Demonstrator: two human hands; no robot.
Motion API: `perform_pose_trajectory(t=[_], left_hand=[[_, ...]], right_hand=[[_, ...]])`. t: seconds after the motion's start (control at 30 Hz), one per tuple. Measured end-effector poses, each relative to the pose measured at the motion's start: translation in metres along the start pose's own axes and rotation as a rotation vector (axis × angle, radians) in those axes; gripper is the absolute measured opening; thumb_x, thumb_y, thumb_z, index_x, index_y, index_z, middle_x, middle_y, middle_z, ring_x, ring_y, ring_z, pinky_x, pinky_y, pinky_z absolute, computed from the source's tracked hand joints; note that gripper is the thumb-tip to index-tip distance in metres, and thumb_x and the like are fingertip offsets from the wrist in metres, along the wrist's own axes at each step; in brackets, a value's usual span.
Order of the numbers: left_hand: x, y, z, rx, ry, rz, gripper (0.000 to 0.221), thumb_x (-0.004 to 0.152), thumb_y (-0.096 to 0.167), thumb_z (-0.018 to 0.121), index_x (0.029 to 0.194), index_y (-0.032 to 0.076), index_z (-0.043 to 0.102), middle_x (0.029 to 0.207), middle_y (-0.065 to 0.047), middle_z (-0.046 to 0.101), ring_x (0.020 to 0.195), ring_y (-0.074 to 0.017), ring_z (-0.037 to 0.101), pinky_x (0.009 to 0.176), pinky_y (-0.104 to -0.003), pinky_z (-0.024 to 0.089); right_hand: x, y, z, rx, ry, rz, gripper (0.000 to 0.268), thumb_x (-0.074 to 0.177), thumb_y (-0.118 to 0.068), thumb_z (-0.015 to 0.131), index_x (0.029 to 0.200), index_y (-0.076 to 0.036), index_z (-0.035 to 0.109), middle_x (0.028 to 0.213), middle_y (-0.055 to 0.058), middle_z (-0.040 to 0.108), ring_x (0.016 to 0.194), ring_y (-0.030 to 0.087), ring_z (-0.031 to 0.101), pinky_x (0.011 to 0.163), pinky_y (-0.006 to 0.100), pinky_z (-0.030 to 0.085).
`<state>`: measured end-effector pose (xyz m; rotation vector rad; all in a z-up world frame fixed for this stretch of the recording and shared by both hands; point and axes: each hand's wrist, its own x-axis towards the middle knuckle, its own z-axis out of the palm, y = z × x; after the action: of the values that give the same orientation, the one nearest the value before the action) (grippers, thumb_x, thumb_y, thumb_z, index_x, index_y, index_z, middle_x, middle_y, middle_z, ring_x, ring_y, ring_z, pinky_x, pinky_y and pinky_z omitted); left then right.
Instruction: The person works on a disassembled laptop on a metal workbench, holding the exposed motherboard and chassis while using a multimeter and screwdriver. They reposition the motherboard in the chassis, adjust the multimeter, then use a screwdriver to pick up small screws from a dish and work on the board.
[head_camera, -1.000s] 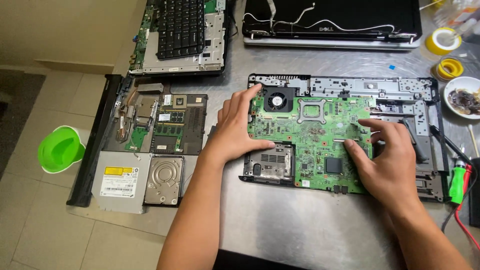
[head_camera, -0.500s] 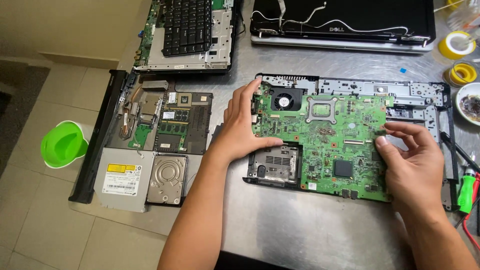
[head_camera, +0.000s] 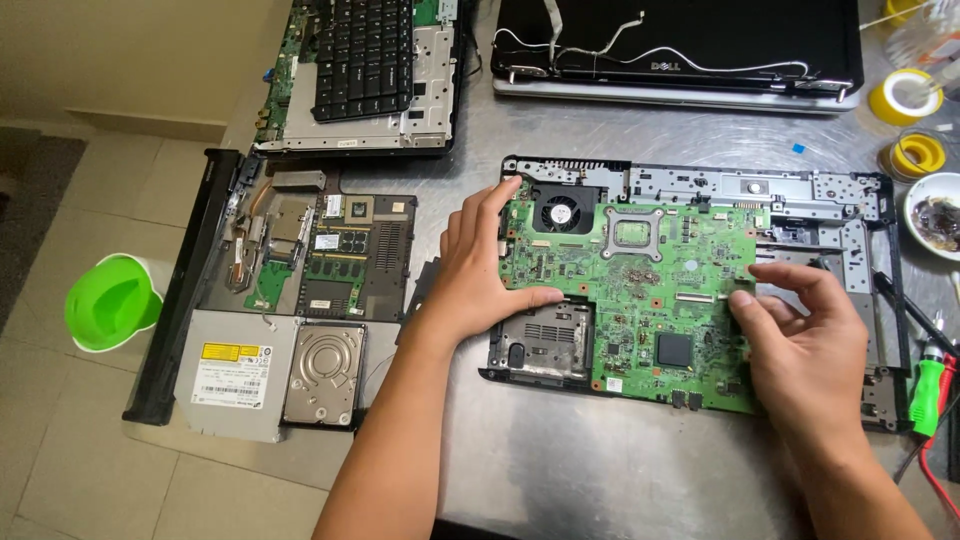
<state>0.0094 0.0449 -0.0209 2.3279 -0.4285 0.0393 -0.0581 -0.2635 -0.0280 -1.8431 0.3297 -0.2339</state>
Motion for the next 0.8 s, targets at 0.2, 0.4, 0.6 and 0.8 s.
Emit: perform_pose_trajectory(t=[0.2, 0.4, 0.6, 0.8], left_hand=[[0.000, 0.006, 0.000, 0.045, 0.021, 0.004, 0.110, 0.071, 0.051, 0.091, 0.156, 0.019, 0.030, 0.155, -0.009, 0.038, 0.137, -0.0303, 0.040, 0.112, -0.045, 0.034], [0.000, 0.002, 0.004, -0.042, 0.077, 0.018, 0.119, 0.062, 0.055, 0.094, 0.157, 0.015, 0.033, 0.149, -0.018, 0.039, 0.130, -0.0447, 0.042, 0.105, -0.059, 0.036], [0.001, 0.004, 0.006, -0.011, 0.103, 0.021, 0.118, 0.058, 0.052, 0.095, 0.154, 0.015, 0.037, 0.146, -0.017, 0.041, 0.127, -0.0441, 0.044, 0.104, -0.058, 0.036], [0.002, 0.003, 0.007, 0.029, 0.098, 0.028, 0.108, 0.068, 0.051, 0.090, 0.155, 0.014, 0.036, 0.146, -0.015, 0.040, 0.128, -0.0429, 0.043, 0.104, -0.059, 0.035]], right_hand=[[-0.008, -0.018, -0.001, -0.216, -0.023, -0.140, 0.015, 0.099, -0.003, 0.067, 0.114, -0.004, 0.065, 0.128, 0.013, 0.069, 0.098, 0.017, 0.066, 0.080, 0.026, 0.052], [0.001, 0.002, -0.007, -0.410, -0.009, -0.386, 0.024, 0.088, -0.006, 0.081, 0.111, -0.011, 0.076, 0.118, 0.014, 0.074, 0.092, 0.030, 0.073, 0.073, 0.038, 0.057], [0.004, -0.011, -0.011, -0.370, 0.003, -0.450, 0.026, 0.086, 0.002, 0.079, 0.110, -0.006, 0.074, 0.118, 0.015, 0.073, 0.082, 0.025, 0.073, 0.067, 0.033, 0.058], [0.038, 0.008, -0.071, -0.803, 0.159, -0.546, 0.035, 0.084, -0.011, 0.086, 0.115, -0.011, 0.071, 0.098, 0.008, 0.068, 0.088, 0.032, 0.065, 0.083, 0.045, 0.052]])
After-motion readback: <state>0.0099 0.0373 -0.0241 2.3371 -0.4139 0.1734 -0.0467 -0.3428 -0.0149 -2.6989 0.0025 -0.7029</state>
